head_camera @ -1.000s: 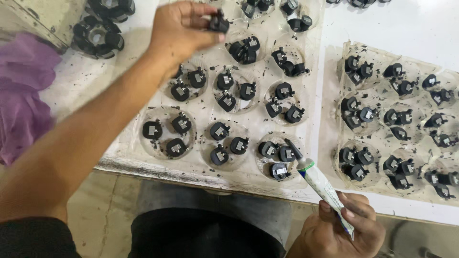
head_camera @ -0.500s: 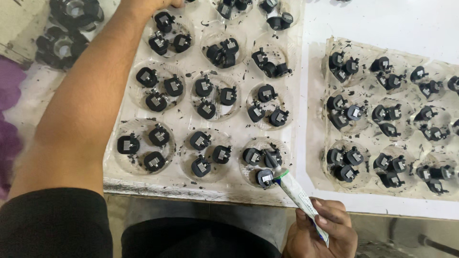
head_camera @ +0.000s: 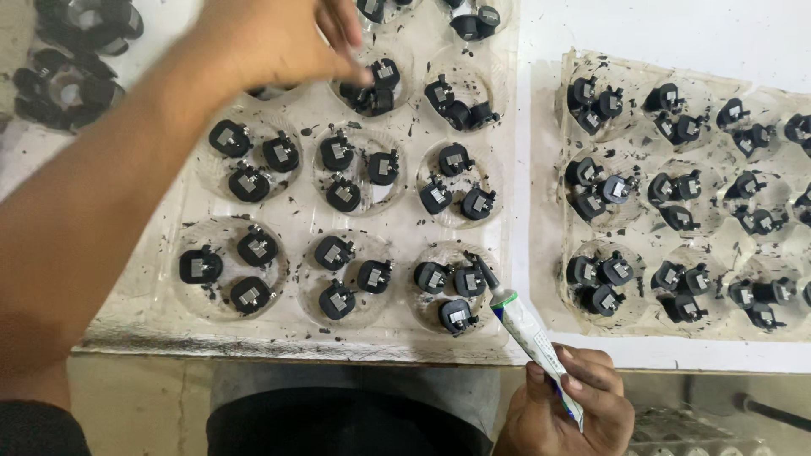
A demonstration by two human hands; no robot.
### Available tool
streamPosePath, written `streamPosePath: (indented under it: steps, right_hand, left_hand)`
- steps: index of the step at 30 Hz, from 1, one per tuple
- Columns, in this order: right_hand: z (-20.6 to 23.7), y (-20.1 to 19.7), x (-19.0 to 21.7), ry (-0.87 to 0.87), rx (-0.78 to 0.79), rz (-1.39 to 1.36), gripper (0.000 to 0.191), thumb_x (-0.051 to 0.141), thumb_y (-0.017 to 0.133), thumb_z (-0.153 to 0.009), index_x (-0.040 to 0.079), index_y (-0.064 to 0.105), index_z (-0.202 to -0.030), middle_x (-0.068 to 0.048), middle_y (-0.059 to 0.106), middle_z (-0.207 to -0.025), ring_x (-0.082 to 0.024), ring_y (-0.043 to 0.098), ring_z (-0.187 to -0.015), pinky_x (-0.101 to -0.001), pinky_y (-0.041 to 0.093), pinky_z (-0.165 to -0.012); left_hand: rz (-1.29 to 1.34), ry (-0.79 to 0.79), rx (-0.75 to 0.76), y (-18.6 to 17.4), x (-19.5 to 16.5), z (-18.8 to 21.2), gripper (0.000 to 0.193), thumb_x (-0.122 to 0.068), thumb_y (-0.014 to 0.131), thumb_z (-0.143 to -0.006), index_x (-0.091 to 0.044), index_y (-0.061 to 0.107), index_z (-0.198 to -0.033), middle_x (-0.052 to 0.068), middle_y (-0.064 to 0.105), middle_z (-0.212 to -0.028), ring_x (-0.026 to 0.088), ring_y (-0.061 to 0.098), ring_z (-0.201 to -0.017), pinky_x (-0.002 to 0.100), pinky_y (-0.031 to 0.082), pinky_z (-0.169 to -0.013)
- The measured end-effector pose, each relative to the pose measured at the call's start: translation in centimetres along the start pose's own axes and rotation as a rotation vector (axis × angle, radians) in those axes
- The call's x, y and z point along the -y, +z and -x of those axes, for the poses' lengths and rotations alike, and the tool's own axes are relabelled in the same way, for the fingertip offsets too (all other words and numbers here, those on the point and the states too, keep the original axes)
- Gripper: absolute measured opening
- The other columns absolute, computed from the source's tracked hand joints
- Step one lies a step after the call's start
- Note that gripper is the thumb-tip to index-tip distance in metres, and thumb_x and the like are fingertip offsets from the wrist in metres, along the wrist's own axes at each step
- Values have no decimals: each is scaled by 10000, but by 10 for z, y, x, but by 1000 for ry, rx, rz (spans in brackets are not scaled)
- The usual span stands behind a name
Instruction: The person picks up black plastic plug components one at a time from blister trays on the workbench and squeezes adhesive from a small tube onto each component, then places it back in the tray. They repeat this gluing cycle across many components, occasionally repositioning parts in the trays.
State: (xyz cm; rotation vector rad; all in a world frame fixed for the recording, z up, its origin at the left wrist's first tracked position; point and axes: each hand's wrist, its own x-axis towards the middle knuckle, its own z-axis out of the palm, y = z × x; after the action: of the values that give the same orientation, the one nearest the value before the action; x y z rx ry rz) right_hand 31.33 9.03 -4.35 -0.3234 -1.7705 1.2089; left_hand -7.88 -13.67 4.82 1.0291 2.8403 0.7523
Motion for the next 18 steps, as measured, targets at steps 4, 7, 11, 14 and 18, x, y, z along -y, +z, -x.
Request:
streamPosePath:
  steps: [4, 7, 11, 14, 18]
  right_hand:
    - [-2, 3, 1, -11, -1, -47, 325, -121, 774, -946, 63, 516, -1016, -165, 622, -1008, -228, 647, -993, -333, 564, -932]
    - [-3, 3, 3, -31, -21, -72, 333, -125, 775, -922, 59, 512, -1010, -157, 623, -1004, -233, 661, -994, -332, 573, -925]
    - [-1, -2, 6, -18, -50, -71, 341, -125, 786, -960, 54, 502, -1027, -151, 618, -1023, -214, 626, -987, -309, 538, -924]
    - [-1, -6, 6, -16, -72, -62, 340, -125, 790, -971, 48, 502, -1025, -144, 610, -1001, -213, 624, -986, -301, 534, -916]
    - [-1, -9, 1, -19, -112, -143, 337, -122, 803, -964, 42, 512, -1014, -142, 615, -984, -206, 624, -956, -300, 535, -896]
  left_hand:
    - [-53, 66, 117, 29, -53, 31, 452, -365, 984, -575, -139, 714, -859, 21, 741, -844, 252, 727, -793, 413, 568, -733]
    - [-108, 102, 102, 46, -68, 42, 407, -299, 972, -547, -145, 687, -793, 36, 711, -758, 297, 708, -785, 456, 557, -695]
    - [-149, 111, 86, 56, -68, 40, 279, -156, 882, -589, -158, 677, -778, 42, 700, -745, 295, 710, -774, 452, 559, -687]
    - [-126, 109, 83, 54, -67, 40, 295, -153, 873, -595, -155, 670, -808, 38, 703, -742, 291, 711, -766, 455, 557, -686]
    - [-67, 164, -72, 31, -67, 52, 415, -213, 910, -628, -133, 645, -937, 48, 726, -784, 288, 717, -751, 445, 551, -672]
